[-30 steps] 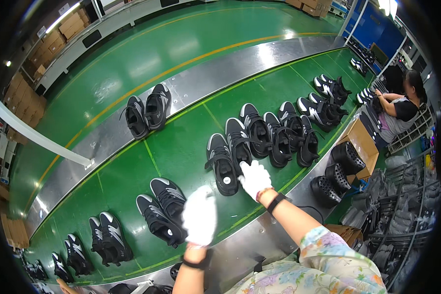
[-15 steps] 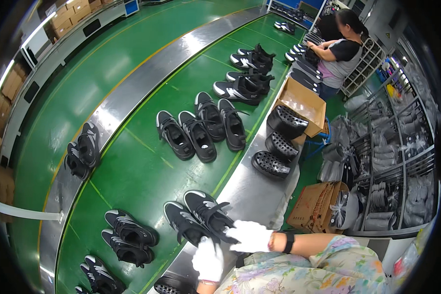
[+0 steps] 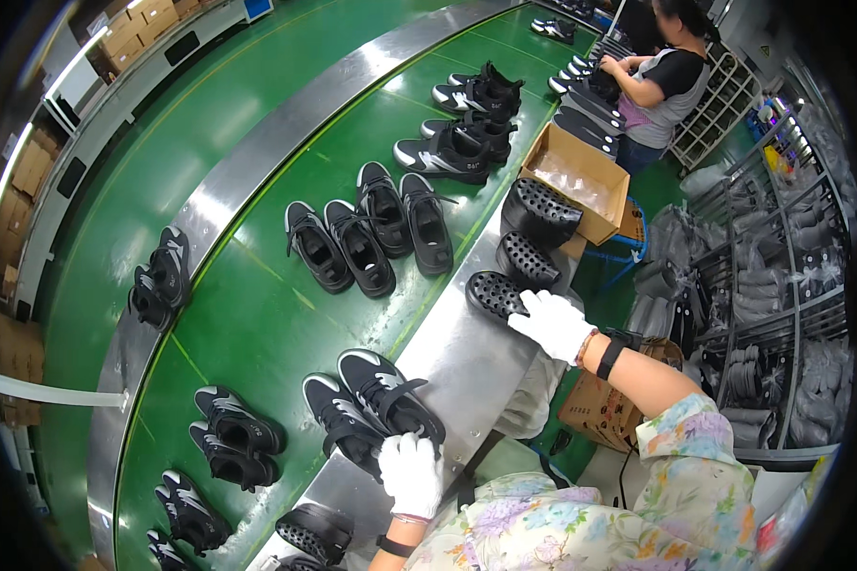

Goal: Handling shoe components and assembling sneakers on a production line.

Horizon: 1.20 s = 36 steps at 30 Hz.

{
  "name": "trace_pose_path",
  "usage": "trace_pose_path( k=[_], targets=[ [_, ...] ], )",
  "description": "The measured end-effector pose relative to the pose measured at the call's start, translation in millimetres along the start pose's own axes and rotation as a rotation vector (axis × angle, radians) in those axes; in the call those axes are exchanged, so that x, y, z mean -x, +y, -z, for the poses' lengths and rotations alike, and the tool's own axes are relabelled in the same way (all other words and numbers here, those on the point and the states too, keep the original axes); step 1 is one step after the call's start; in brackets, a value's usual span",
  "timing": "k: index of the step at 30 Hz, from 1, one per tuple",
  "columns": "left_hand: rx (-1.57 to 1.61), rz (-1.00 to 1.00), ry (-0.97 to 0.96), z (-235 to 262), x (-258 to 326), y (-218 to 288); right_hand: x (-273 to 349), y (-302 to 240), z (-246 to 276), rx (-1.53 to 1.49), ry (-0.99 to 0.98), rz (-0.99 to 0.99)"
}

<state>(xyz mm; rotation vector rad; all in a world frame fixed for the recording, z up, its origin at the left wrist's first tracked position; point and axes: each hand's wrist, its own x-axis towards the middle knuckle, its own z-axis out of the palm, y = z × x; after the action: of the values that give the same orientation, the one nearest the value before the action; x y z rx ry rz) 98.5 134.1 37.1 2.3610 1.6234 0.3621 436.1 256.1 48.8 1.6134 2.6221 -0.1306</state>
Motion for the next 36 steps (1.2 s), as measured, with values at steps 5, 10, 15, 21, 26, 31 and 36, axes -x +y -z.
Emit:
trace_pose_path(
  k=[5, 10, 15, 21, 26, 31, 36],
  targets=[
    [0.063, -0.012, 0.006, -2, 15, 8, -9, -15, 17, -0.069, -0.205, -0.215],
    [0.072, 0.023, -0.024, 16, 16, 21, 7, -9, 22, 0.082, -0.075, -0.112],
    [0.635, 0.213, 0.142, 49, 12, 11, 26, -63, 83, -0.068, 0.263, 0.002],
    [1.760, 0.374, -0.007, 45, -22, -6, 21, -184, 86, -0.786, -0.078, 0.040],
    [1.849, 0.827, 0.471, 30, 3, 8, 38, -212, 60, -0.981, 0.211, 0.025],
    [1.295, 0.705, 0.266, 15, 9, 24, 48, -227, 28, -1.290, 0.205, -0.411],
    [0.317, -0.018, 0.180, -6, 6, -14, 68, -176, 30, -1.152, 0.216, -0.618]
  ],
)
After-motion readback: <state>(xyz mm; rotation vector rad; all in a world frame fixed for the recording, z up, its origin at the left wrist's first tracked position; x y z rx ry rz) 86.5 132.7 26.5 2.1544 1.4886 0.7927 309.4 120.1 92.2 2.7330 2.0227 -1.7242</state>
